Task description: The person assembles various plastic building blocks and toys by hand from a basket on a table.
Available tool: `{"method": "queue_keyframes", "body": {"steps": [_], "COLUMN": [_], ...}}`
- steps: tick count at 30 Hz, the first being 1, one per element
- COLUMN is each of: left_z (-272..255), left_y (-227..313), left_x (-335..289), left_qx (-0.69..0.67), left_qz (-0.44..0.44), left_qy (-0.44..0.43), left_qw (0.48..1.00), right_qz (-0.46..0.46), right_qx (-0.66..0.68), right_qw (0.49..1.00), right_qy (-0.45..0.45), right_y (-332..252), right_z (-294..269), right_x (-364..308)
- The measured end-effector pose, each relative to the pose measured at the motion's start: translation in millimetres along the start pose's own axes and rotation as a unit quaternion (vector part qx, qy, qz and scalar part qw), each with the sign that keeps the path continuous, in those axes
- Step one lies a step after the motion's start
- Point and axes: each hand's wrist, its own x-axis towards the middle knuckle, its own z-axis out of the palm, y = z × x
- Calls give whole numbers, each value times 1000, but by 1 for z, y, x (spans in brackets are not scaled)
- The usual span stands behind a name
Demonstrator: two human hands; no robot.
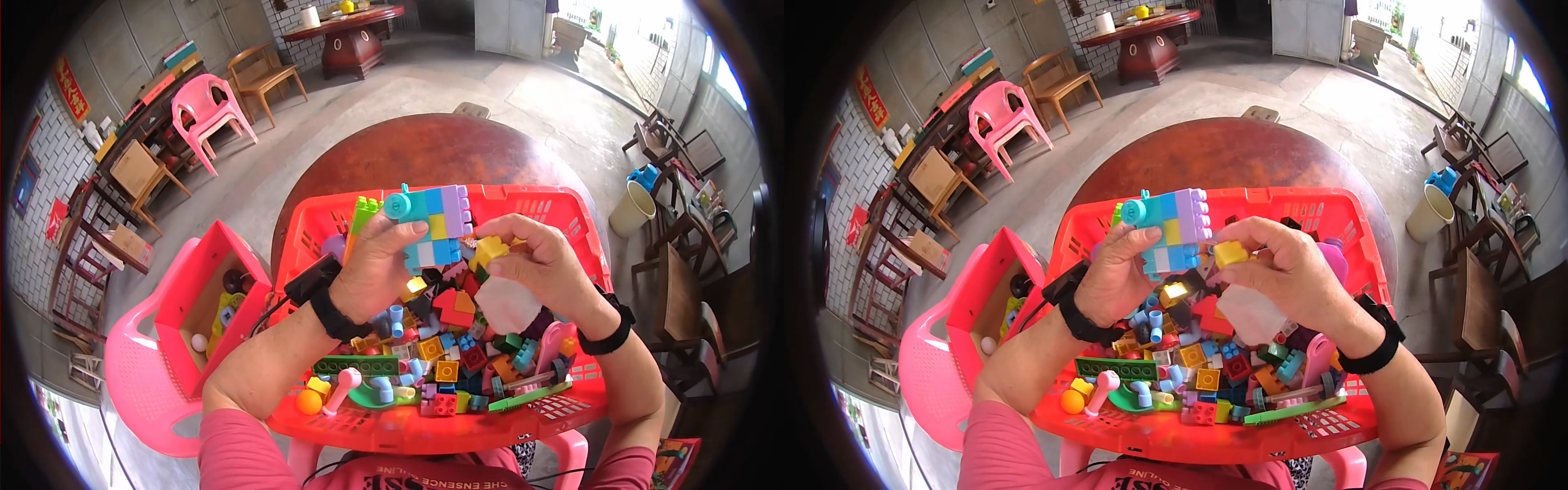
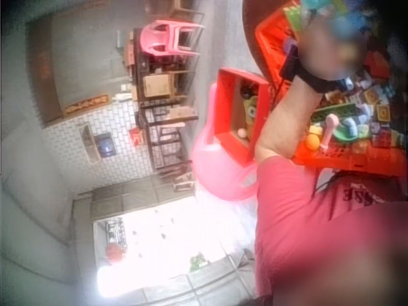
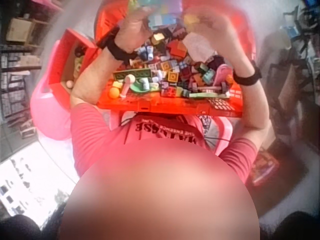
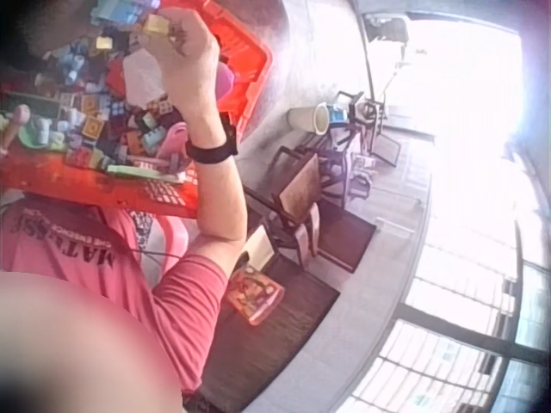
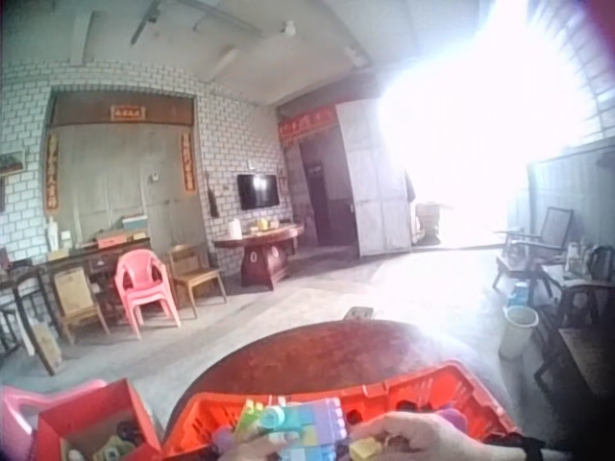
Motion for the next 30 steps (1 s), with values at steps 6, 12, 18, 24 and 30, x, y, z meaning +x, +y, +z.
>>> {"method": "queue_keyframes", "body": {"steps": [6,12,18,24,30], "left_z": [13,26,33,33,32], "left_y": [-8,-10,-8,-2,-9], "left_x": [-6,-15,-17,-20,-21], "left_qx": [18,99,104,68,106], "left_qz": [57,107,140,140,126], "left_qy": [18,61,69,63,57], "left_qw": [998,988,982,986,985], "right_qz": [44,41,35,62,46], "right_qx": [-17,-10,-12,-34,-6], "right_qw": [999,999,999,997,998], "right_qy": [-4,6,3,-9,32], "right_y": [-2,-3,-9,-17,-12], "right_z": [4,7,7,2,13], "right_x": [-1,-4,-5,-7,-6]}}
